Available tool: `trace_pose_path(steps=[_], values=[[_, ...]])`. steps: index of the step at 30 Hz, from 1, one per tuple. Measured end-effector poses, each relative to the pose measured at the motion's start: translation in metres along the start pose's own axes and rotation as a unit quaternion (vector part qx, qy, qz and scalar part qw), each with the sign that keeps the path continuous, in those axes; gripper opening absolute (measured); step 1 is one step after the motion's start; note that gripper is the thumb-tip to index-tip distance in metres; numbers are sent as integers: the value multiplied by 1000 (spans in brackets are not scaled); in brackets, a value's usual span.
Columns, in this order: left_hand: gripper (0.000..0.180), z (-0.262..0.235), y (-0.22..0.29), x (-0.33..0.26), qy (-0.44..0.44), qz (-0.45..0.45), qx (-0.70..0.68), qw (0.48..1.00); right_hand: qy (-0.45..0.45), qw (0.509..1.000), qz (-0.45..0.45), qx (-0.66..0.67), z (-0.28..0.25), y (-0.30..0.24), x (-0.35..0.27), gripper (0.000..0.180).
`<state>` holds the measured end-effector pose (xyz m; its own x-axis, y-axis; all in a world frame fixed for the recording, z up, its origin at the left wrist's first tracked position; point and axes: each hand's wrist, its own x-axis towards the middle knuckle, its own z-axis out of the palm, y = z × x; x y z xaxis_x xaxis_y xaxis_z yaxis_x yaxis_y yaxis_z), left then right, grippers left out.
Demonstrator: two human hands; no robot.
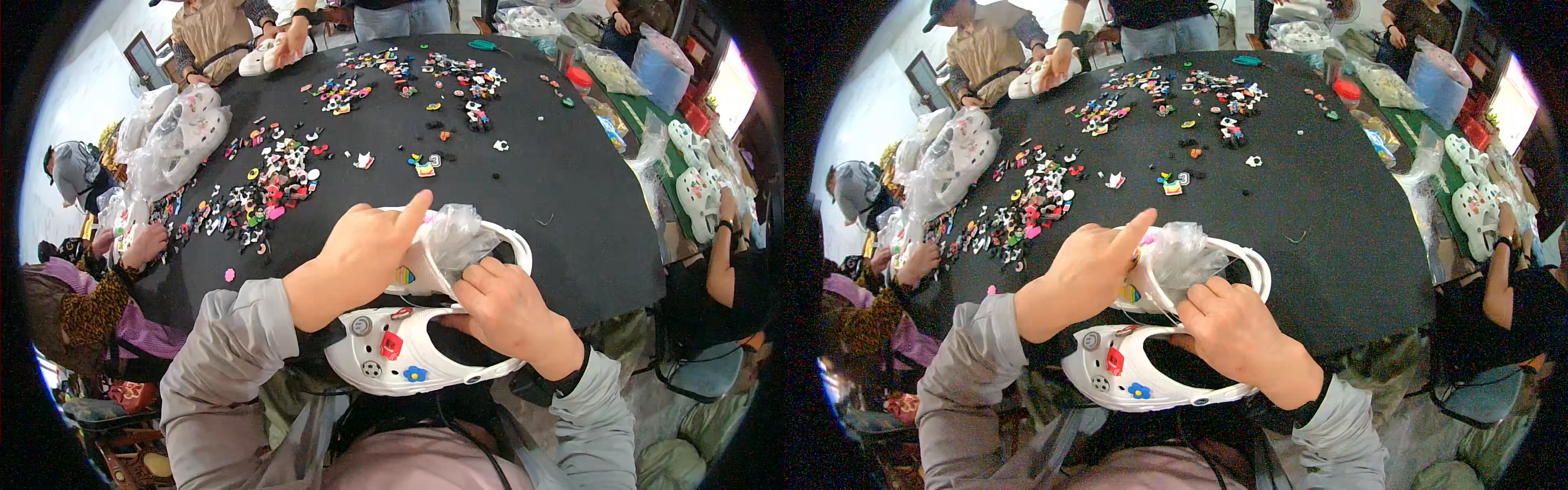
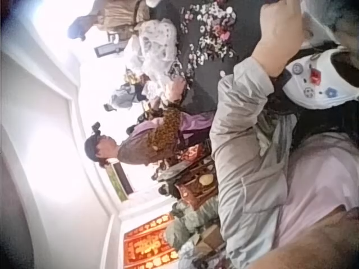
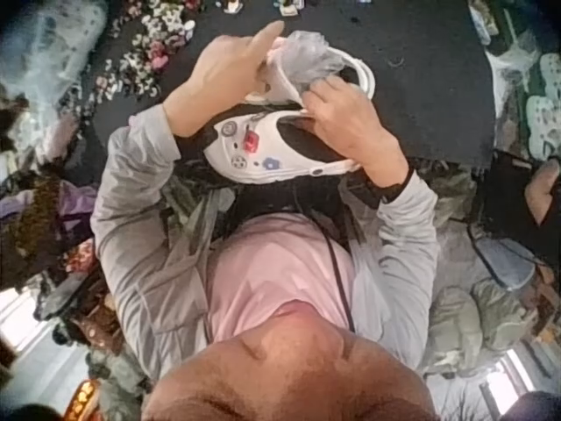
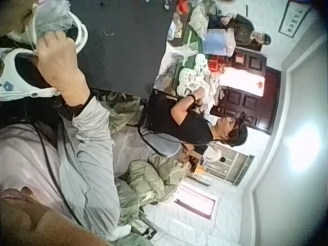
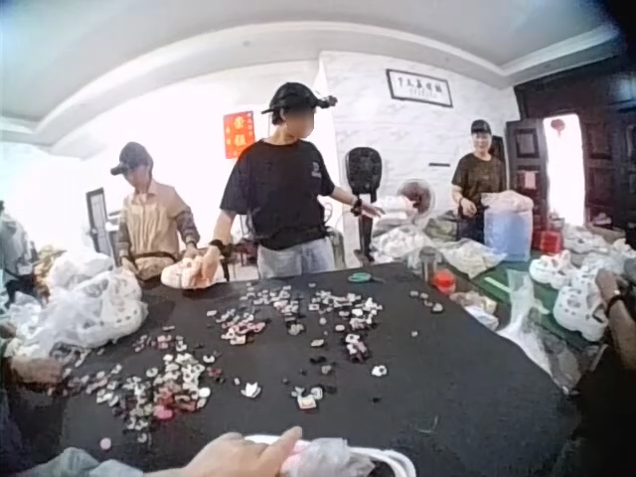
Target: Adding decorative charms to rubber clog-style shoes at a production table.
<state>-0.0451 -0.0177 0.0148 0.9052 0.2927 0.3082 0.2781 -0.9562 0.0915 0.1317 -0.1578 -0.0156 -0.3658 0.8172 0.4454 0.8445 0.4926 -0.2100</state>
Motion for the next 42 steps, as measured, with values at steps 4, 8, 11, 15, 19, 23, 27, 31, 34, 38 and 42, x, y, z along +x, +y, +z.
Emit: trace_pose_path(steps=[4,8,11,15,19,23,27,31,34,38,42], values=[[68,-17,7,-15,-37,-48,-37,997,7,999,42,-14,1,-3,-1,30],[67,-24,13,-29,-61,-2,-17,998,26,998,61,-24,0,-1,4,32],[56,-29,4,-47,-12,31,-67,997,36,997,66,-22,1,-1,6,34],[38,-11,-31,-95,96,-250,-377,887,11,999,46,-28,-3,-5,-2,27],[34,10,-19,-113,125,-256,-219,933,9,998,25,-54,-21,1,-16,23],[43,32,-13,-150,67,-257,-133,955,65,986,122,-90,-67,34,-48,24],[52,42,10,-168,7,-260,-66,963,219,892,259,-301,-123,102,-101,23],[52,62,24,-146,-19,-323,-12,946,236,745,412,-468,-178,172,-181,22],[48,62,22,-148,-19,-302,37,952,214,701,474,-488,-181,213,-214,25],[47,59,22,-146,-9,-263,56,963,198,666,545,-469,-176,251,-236,25],[45,62,18,-141,-8,-259,70,963,178,665,596,-413,-162,302,-226,26]])
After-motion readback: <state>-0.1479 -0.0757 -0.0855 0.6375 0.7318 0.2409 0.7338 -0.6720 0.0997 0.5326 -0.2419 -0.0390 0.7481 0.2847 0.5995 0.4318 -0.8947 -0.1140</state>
